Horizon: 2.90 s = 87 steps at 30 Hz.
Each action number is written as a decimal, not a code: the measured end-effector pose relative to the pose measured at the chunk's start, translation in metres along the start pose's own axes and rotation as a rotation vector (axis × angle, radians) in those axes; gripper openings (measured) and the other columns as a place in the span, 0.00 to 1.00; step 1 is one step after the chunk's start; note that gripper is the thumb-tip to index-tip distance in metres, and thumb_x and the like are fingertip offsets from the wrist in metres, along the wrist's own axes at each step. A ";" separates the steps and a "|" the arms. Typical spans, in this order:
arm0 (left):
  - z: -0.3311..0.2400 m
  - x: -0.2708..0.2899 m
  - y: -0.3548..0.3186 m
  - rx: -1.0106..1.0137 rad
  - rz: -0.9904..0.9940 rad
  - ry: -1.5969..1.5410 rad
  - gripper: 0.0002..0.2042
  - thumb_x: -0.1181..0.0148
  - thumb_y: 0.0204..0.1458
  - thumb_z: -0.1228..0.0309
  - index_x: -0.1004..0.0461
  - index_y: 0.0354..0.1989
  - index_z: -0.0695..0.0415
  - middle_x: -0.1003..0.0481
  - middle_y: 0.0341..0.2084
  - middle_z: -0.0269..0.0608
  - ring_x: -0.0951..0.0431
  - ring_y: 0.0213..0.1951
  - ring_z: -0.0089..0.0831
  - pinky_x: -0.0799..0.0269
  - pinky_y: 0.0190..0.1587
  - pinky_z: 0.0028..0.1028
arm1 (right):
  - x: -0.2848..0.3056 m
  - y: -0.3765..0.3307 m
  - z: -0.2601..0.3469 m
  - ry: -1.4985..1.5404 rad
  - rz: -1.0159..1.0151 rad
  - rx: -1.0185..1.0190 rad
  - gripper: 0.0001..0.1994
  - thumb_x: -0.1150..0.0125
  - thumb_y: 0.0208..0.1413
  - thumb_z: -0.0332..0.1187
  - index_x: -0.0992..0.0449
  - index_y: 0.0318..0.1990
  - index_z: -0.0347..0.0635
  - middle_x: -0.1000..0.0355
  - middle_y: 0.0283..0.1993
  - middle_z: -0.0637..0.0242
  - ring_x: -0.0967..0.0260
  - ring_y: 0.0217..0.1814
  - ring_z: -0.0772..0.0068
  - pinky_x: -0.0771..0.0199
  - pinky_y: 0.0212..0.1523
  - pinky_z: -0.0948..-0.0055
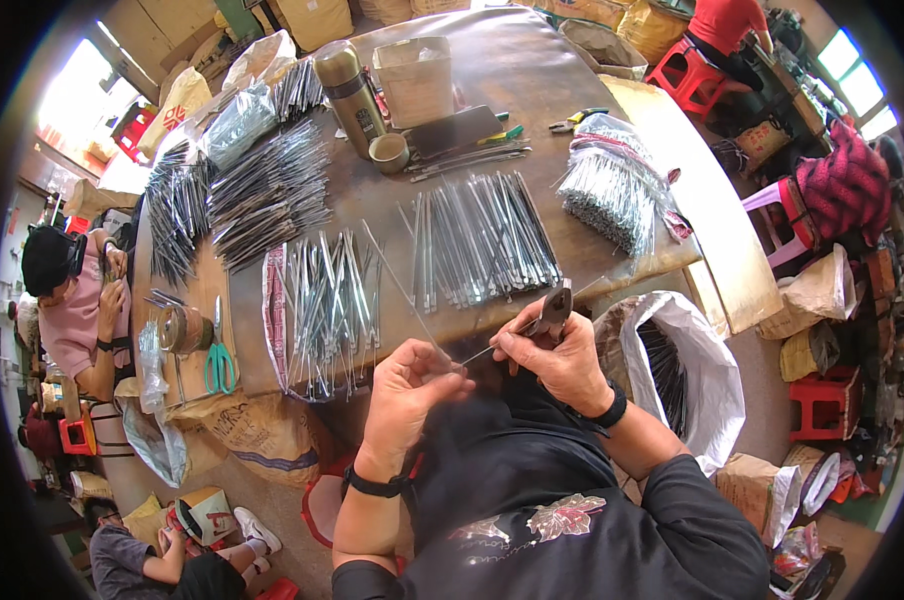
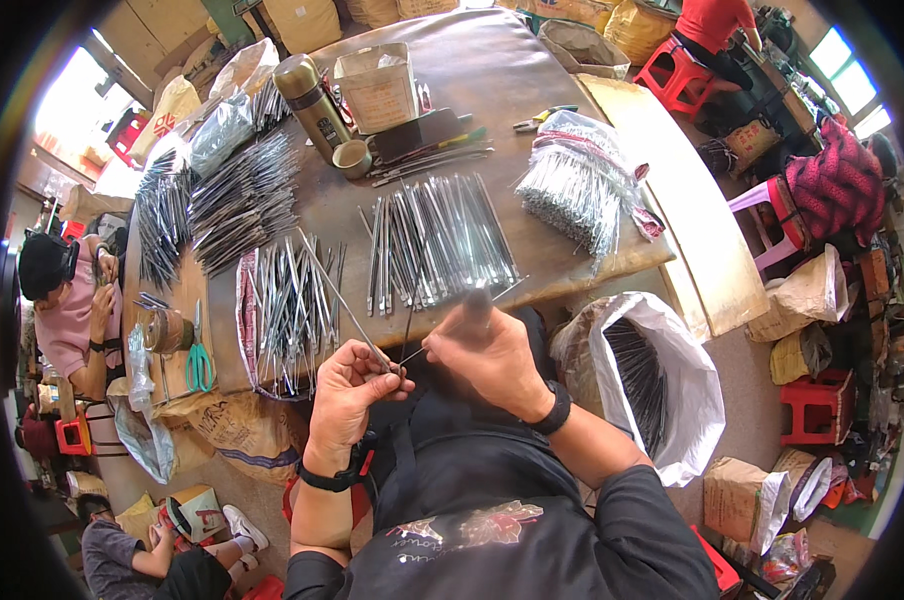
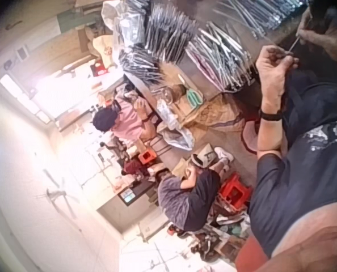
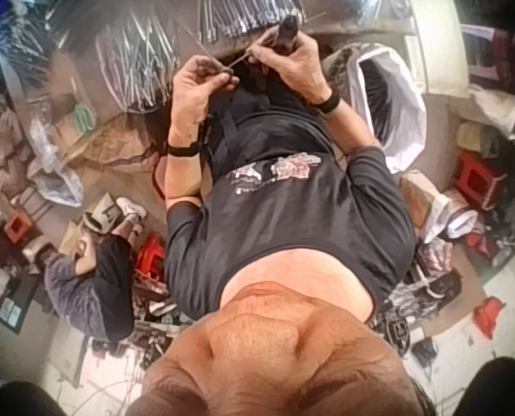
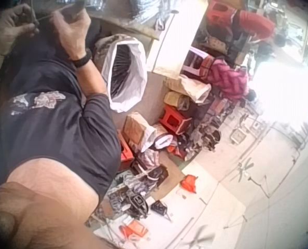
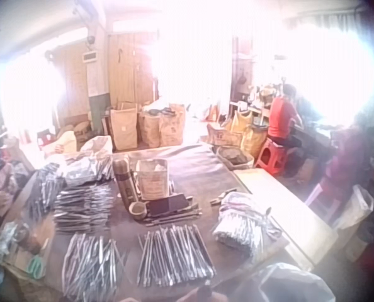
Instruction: The person repeatedly picks up thin metal rods from a pile on a table, uses pliers to cut each rod, and places the cut pieces back on the table. The process is repeated continuously throughout the clip.
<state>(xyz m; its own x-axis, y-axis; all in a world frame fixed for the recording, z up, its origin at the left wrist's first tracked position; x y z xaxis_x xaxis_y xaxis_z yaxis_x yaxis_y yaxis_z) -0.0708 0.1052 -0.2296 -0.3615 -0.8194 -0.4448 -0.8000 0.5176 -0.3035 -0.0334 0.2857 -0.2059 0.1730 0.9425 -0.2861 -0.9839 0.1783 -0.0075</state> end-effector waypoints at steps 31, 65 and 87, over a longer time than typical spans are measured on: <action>0.018 -0.024 -0.006 0.201 0.199 -0.012 0.12 0.40 0.51 0.81 0.29 0.45 0.65 0.27 0.37 0.39 0.20 0.36 0.32 0.21 0.39 0.30 | 0.017 0.003 -0.046 0.297 -0.024 -0.327 0.10 0.35 0.52 0.25 0.28 0.40 0.34 0.25 0.34 0.58 0.25 0.29 0.71 0.22 0.33 0.73; 0.030 -0.028 0.011 -0.030 -0.058 0.135 0.11 0.40 0.53 0.79 0.23 0.44 0.64 0.27 0.22 0.29 0.36 0.16 0.12 0.41 0.19 0.14 | 0.045 -0.034 -0.046 -0.680 0.403 -0.275 0.41 0.48 0.39 0.27 0.50 0.68 0.41 0.38 0.52 0.53 0.36 0.50 0.56 0.34 0.52 0.65; -0.012 -0.027 -0.014 -0.232 0.012 0.726 0.20 0.44 0.49 0.80 0.29 0.54 0.63 0.33 0.39 0.35 0.30 0.35 0.23 0.35 0.33 0.19 | 0.047 -0.023 -0.033 -0.909 0.275 0.004 0.16 0.47 0.44 0.28 0.28 0.44 0.38 0.30 0.28 0.49 0.30 0.31 0.44 0.28 0.34 0.59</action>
<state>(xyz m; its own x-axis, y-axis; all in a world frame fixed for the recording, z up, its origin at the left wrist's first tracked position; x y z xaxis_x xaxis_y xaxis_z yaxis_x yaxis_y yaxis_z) -0.0554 0.1174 -0.2034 -0.5310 -0.8116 0.2438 -0.8451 0.5284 -0.0815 -0.0042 0.3171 -0.2505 -0.0948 0.8101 0.5785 -0.9954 -0.0830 -0.0468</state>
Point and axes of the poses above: each hand's wrist, its own y-axis towards the middle knuckle, its own x-axis out of the back of the hand, z = x × y, the point moved 6 cm from there along y, towards the middle knuckle
